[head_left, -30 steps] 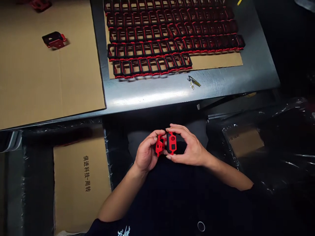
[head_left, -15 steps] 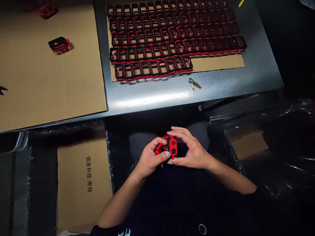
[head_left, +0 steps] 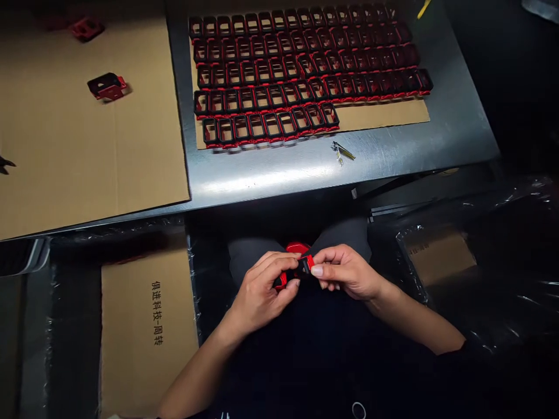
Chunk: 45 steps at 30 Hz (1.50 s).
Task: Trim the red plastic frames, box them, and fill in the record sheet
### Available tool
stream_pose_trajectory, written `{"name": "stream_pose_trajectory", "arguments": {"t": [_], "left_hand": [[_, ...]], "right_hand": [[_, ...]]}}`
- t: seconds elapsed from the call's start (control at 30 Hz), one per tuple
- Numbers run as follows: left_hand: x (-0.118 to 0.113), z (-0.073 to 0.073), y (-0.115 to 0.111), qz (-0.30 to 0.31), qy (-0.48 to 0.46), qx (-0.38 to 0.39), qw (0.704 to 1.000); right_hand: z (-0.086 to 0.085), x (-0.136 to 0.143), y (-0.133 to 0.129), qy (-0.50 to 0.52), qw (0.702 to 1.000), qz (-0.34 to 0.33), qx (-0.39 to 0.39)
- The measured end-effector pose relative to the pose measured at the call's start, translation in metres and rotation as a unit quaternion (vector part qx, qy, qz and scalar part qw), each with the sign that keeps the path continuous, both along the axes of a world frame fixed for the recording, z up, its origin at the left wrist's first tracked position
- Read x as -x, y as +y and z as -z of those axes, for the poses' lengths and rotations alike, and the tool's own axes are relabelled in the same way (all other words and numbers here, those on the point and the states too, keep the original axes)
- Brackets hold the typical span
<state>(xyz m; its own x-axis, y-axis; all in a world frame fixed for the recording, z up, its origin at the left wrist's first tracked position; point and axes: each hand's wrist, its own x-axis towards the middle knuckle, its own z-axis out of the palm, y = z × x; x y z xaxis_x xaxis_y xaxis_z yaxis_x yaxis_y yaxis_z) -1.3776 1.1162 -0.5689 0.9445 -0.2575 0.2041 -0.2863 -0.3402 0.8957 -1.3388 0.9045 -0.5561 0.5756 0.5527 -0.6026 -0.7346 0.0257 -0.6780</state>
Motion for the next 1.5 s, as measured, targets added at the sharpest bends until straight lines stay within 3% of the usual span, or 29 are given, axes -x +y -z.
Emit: {"name": "stream_pose_trajectory", "arguments": {"t": [0.1,0.27,0.47,0.6,0.83,1.13,1.37,1.43,1.5], "left_hand": [[0.003,0.002,0.002,-0.043,0.021,-0.014,0.999],[0.013,0.004,-0.003,-0.073,0.077,0.057,0.993],[0.016,0.007,-0.011,-0.112,0.052,0.067,0.990],[0.014,0.008,-0.012,-0.113,0.008,0.044,0.993],[0.014,0.013,-0.012,-0.125,-0.076,0.031,0.989],[0.014,0.016,-0.013,-0.122,-0.167,-0.029,0.978],[0.017,0.030,-0.013,-0.122,-0.236,-0.069,0.961],[0.017,0.031,-0.011,-0.125,-0.249,-0.069,0.958],[0.017,0.030,-0.010,-0.122,-0.257,-0.060,0.957]], "right_hand": [[0.000,0.004,0.001,-0.125,0.992,0.006,0.014],[0.002,0.009,0.002,-0.378,0.925,-0.005,0.040],[0.010,0.009,0.004,-0.509,0.859,-0.036,0.038],[0.014,0.008,0.005,-0.542,0.839,-0.038,0.035],[0.013,0.007,0.003,-0.526,0.847,-0.073,0.040],[-0.009,0.002,0.005,-0.366,0.926,-0.001,0.091],[-0.012,0.003,0.022,-0.461,0.880,0.010,0.114],[-0.010,0.003,0.021,-0.447,0.889,0.007,0.099],[-0.005,0.003,0.018,-0.391,0.918,0.005,0.072]]}}
